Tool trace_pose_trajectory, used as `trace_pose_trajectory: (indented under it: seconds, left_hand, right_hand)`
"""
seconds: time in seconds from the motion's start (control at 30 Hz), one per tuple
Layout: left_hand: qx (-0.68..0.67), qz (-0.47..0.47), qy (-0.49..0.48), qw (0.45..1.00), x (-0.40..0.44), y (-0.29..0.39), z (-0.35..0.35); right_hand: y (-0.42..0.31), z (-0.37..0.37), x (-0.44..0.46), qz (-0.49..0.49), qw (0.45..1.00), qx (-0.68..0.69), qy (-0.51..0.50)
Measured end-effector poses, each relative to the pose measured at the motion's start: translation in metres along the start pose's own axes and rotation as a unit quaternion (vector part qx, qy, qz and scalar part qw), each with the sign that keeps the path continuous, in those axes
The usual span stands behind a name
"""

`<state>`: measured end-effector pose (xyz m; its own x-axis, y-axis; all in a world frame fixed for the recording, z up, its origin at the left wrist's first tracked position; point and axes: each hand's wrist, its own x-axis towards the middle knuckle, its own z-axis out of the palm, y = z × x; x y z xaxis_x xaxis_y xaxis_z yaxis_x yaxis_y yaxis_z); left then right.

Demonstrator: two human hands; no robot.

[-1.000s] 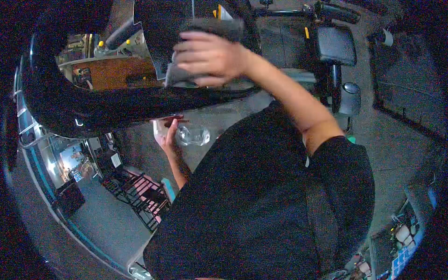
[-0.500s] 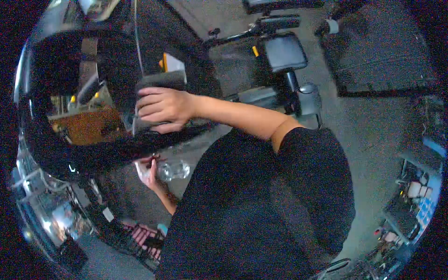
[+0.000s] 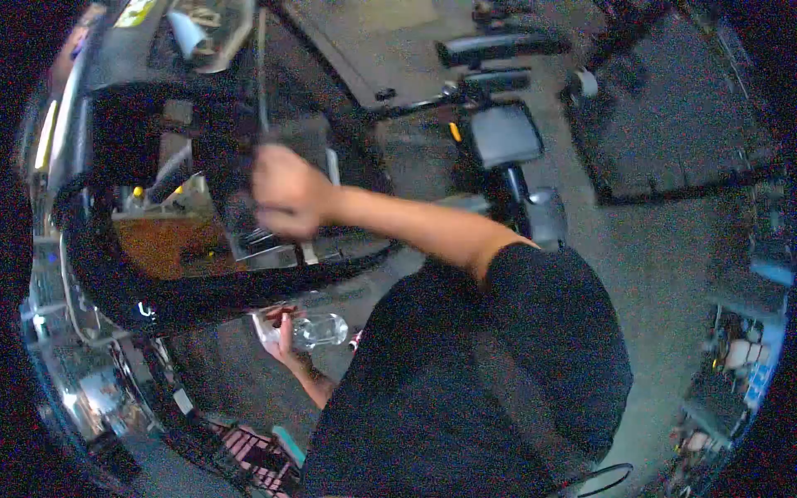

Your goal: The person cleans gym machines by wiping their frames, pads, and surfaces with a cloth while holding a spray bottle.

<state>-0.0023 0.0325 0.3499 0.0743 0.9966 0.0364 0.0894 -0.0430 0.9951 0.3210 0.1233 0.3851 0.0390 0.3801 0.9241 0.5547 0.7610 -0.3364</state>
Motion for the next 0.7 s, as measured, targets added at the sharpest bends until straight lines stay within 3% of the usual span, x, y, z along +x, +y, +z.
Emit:
trace_pose_trajectory:
  seconds: [0.07,0.1,0.17,0.3,0.33,0.37,0.43,0.5,0.57,0.6,0.63,0.7]
  left_hand:
    - [-0.024,-0.013,0.041,0.999,-0.002,0.011,0.011]
    - [-0.021,-0.019,0.055,0.998,-0.003,0.013,0.013]
    - [-0.017,-0.015,0.065,0.998,-0.006,0.013,0.014]
    - [-0.03,-0.015,0.077,0.996,-0.014,0.025,0.022]
    - [-0.027,-0.017,0.087,0.996,-0.017,0.025,0.022]
    - [-0.01,-0.024,0.092,0.995,-0.018,0.026,0.019]
    - [0.011,-0.033,0.098,0.995,-0.022,0.028,0.018]
    - [0.012,-0.042,0.081,0.996,-0.021,0.03,0.017]
    - [-0.002,-0.054,0.076,0.996,-0.025,0.026,0.014]
    - [-0.009,-0.069,0.082,0.994,-0.026,0.025,0.014]
    - [-0.015,-0.085,0.088,0.992,-0.027,0.023,0.012]
    - [-0.028,-0.072,0.079,0.994,-0.031,0.013,0.005]
  right_hand:
    - [-0.031,0.006,-0.017,-0.066,0.996,0.009,-0.057]
    - [-0.023,0.005,-0.008,-0.116,0.992,0.029,-0.031]
    - [0.016,0.003,-0.003,-0.215,0.969,0.066,-0.102]
    - [0.077,-0.014,0.008,-0.241,0.969,0.026,-0.047]
    - [0.1,-0.027,0.014,-0.204,0.976,-0.021,-0.073]
    - [0.122,-0.025,0.026,-0.172,0.985,-0.022,0.018]
    - [0.134,-0.032,0.054,-0.056,0.996,-0.004,0.074]
    - [0.15,-0.025,0.046,0.028,0.998,0.019,0.06]
    - [0.123,0.004,0.027,0.191,0.962,0.081,0.179]
    - [0.088,0.006,0.019,0.228,0.956,0.08,0.168]
    - [0.055,0.009,0.011,0.258,0.949,0.111,0.144]
    - [0.007,0.038,-0.041,0.214,0.957,0.137,0.142]
